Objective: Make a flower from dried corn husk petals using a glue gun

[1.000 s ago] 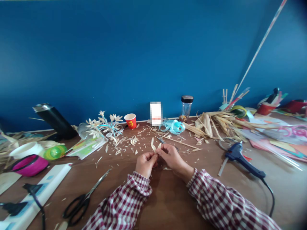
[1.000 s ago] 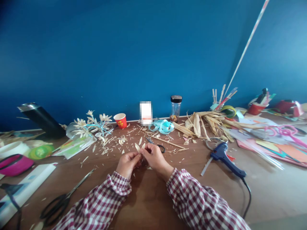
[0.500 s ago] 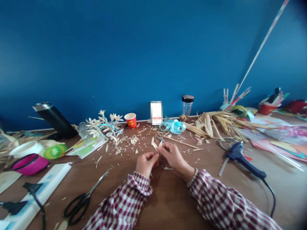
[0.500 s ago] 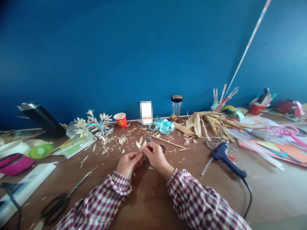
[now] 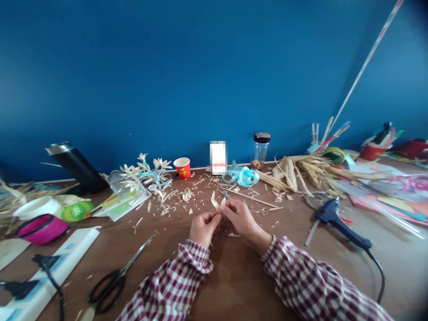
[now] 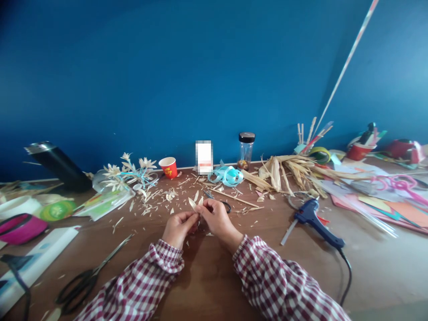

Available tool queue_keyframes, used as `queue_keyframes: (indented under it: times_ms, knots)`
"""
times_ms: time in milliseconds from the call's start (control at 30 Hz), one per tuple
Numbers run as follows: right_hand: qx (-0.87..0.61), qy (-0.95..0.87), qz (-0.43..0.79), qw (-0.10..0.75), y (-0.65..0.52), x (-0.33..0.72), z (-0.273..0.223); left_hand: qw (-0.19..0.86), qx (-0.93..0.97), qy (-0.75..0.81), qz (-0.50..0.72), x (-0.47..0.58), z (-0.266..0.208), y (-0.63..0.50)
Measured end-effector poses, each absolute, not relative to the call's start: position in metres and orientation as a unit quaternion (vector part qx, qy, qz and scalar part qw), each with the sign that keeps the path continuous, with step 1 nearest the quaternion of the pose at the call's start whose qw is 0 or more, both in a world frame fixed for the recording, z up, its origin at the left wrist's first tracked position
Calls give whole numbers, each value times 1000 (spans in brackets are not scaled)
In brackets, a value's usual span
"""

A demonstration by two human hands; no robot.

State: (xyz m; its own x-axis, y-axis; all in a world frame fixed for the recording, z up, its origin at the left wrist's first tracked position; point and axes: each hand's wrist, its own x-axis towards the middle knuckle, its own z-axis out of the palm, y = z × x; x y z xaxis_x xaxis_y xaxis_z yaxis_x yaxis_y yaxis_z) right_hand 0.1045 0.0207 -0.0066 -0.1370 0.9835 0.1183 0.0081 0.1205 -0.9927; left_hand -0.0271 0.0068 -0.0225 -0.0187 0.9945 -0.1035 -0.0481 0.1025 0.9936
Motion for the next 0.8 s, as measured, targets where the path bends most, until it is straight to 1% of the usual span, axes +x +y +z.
queue_keyframes:
  times_ms: [167,300,433,567,800]
  knots:
    - [-437,-550,518,488,20,104,-6,528,453,516,500,-27,-20,6]
    - [-434,-531,546,482,22,104,-7,547,450,499,500,-28,-15,5]
    - [-413,-544,546,485,23,106,-6,577,378,489,534,-28,-16,7]
    - [-423,-547,533,489,21,104,-6,598,332,488,543,-27,-13,7]
    - [-436,-557,517,481,20,103,-8,542,413,507,528,-27,-10,5]
